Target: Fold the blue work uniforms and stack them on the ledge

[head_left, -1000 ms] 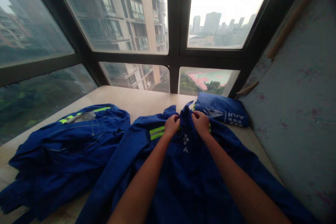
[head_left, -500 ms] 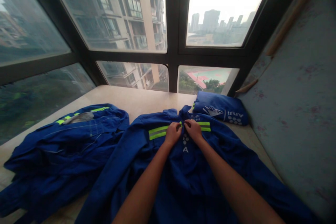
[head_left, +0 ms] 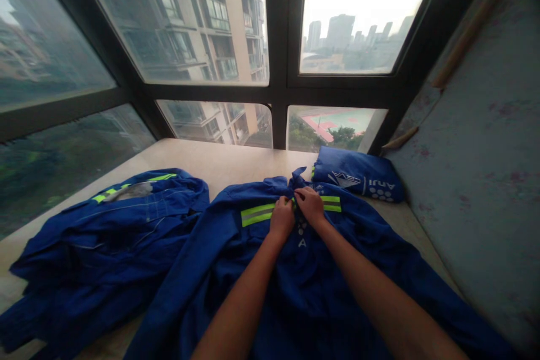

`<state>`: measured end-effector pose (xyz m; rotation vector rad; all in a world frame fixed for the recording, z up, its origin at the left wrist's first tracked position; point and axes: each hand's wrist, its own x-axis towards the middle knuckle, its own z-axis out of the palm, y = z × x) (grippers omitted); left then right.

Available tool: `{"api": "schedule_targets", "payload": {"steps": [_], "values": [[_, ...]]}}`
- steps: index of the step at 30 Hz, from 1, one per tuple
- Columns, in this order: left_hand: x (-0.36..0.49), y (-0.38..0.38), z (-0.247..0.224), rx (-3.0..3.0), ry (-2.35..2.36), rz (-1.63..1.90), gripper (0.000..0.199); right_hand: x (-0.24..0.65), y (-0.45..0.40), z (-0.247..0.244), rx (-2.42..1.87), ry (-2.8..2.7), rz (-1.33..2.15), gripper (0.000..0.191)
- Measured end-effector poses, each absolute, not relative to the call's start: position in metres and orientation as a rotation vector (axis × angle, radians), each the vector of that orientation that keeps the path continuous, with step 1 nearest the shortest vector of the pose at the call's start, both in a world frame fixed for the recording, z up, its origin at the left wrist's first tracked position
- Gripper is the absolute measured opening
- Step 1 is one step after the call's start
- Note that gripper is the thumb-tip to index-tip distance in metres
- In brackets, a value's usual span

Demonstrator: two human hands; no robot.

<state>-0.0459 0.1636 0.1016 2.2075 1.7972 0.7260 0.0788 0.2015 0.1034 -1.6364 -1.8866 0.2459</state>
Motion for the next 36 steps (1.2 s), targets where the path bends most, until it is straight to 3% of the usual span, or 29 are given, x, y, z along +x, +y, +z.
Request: {"api": "schedule_targets", "payload": {"steps": [14,36], "values": [[-0.048,0.155,0.096,2.23,1.806,0.778,0.033,0.073,0.186,0.105,-1.612,-2.403,0.001,0.024],[-0.05,0.154,0.098,2.144,1.753,0.877,0.033,0.076,0.182,0.105,-1.634,-2.391,-0.01,0.028]]}}
